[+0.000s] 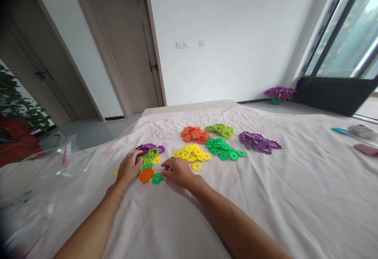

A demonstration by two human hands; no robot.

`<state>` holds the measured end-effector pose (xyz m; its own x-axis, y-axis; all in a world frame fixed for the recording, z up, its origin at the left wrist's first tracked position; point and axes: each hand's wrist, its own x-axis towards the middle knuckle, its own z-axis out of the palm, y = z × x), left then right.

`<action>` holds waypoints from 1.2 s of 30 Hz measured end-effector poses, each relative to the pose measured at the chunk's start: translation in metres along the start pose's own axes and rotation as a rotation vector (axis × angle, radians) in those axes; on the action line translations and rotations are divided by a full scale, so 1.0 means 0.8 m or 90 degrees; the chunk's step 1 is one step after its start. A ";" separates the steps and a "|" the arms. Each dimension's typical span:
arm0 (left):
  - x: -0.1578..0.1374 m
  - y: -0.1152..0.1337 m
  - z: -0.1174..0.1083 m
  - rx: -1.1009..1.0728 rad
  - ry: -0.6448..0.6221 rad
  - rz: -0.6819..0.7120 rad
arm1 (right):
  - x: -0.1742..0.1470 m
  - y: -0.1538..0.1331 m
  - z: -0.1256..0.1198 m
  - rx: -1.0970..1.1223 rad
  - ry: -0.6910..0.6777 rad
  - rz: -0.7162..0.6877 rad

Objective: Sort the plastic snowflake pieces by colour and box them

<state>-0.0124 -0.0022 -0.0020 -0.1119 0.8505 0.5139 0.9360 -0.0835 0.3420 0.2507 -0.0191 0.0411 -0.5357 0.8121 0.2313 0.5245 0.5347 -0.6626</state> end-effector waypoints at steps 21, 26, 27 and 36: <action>0.000 0.002 -0.001 0.016 -0.028 -0.013 | 0.011 0.023 -0.018 -0.023 0.233 0.022; 0.000 0.002 -0.001 0.020 -0.022 -0.008 | 0.012 0.087 -0.088 -0.094 0.439 0.176; 0.000 0.003 -0.001 0.022 -0.022 -0.008 | 0.008 0.099 -0.102 -0.108 0.460 0.215; 0.000 0.006 -0.004 0.028 -0.029 -0.010 | -0.035 0.156 -0.161 -0.287 0.434 0.503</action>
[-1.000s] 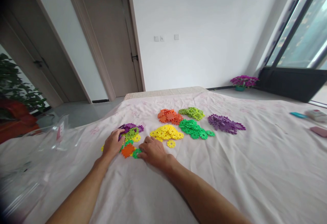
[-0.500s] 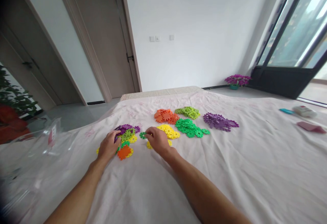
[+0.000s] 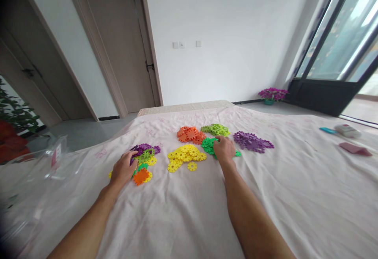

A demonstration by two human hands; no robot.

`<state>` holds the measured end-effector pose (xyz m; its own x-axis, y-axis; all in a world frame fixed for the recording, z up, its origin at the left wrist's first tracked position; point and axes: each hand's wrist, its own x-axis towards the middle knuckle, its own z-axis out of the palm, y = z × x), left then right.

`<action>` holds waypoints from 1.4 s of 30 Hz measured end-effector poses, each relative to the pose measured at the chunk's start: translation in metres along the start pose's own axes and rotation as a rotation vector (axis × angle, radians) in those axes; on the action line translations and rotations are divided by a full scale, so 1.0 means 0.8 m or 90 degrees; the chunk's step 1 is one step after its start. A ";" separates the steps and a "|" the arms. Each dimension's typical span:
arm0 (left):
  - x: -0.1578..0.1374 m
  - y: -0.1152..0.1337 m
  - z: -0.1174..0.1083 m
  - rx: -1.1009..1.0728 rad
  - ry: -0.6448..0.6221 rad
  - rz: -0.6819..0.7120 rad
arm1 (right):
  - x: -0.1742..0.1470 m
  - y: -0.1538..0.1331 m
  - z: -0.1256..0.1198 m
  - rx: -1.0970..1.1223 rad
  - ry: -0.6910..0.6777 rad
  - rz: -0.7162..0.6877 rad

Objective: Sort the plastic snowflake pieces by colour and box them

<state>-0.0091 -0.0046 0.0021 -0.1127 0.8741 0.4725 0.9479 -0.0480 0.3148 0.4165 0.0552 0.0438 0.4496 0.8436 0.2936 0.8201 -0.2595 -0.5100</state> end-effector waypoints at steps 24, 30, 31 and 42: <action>0.001 -0.004 0.006 -0.007 0.019 0.019 | 0.057 -0.099 0.070 -0.215 -0.168 -0.181; 0.002 -0.005 0.006 -0.012 0.012 0.014 | 0.066 -0.123 0.076 -0.180 -0.199 -0.169; 0.002 -0.005 0.006 -0.013 0.009 0.015 | 0.066 -0.125 0.075 -0.176 -0.205 -0.172; 0.003 -0.002 0.003 -0.023 0.005 0.013 | -0.005 -0.119 0.031 -0.044 -0.122 -0.375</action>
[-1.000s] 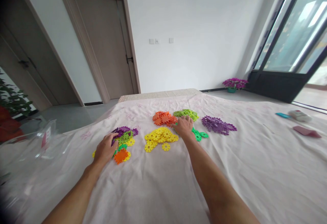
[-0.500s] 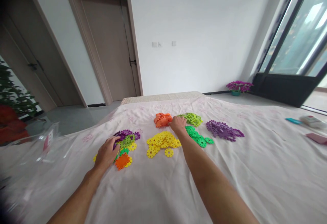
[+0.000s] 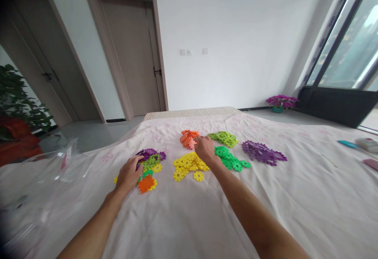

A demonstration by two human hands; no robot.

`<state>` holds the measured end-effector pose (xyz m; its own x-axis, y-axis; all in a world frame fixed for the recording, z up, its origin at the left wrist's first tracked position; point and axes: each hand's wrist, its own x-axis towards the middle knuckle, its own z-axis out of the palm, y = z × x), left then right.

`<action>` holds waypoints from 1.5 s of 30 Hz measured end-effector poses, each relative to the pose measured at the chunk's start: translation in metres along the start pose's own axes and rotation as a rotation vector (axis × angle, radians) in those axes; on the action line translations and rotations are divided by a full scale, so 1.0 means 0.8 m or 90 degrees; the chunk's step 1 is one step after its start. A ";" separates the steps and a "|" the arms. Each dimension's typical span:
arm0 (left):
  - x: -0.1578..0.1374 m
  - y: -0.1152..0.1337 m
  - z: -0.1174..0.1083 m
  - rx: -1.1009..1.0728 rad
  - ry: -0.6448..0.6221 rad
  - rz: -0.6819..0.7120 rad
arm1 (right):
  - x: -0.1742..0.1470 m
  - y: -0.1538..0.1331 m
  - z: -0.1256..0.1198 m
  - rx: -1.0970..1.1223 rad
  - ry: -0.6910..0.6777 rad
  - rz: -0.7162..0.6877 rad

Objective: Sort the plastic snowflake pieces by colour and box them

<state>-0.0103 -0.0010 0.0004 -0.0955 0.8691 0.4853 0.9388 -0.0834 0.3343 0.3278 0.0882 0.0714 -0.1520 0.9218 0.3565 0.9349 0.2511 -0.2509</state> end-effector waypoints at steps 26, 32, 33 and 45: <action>-0.006 0.018 -0.014 -0.054 -0.035 0.010 | -0.091 -0.137 0.039 0.025 -0.030 -0.320; -0.004 0.016 -0.013 -0.058 -0.048 0.001 | -0.063 -0.074 0.019 0.149 0.051 -0.182; -0.004 0.015 -0.012 -0.059 -0.046 0.003 | -0.057 -0.057 0.016 0.174 0.071 -0.135; -0.003 0.007 -0.005 -0.062 -0.036 0.009 | 0.013 0.124 -0.021 0.179 0.156 0.308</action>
<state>-0.0061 -0.0058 0.0045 -0.0602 0.8937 0.4447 0.9031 -0.1410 0.4056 0.4247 0.1176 0.0651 0.3780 0.8644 0.3315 0.7541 -0.0798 -0.6519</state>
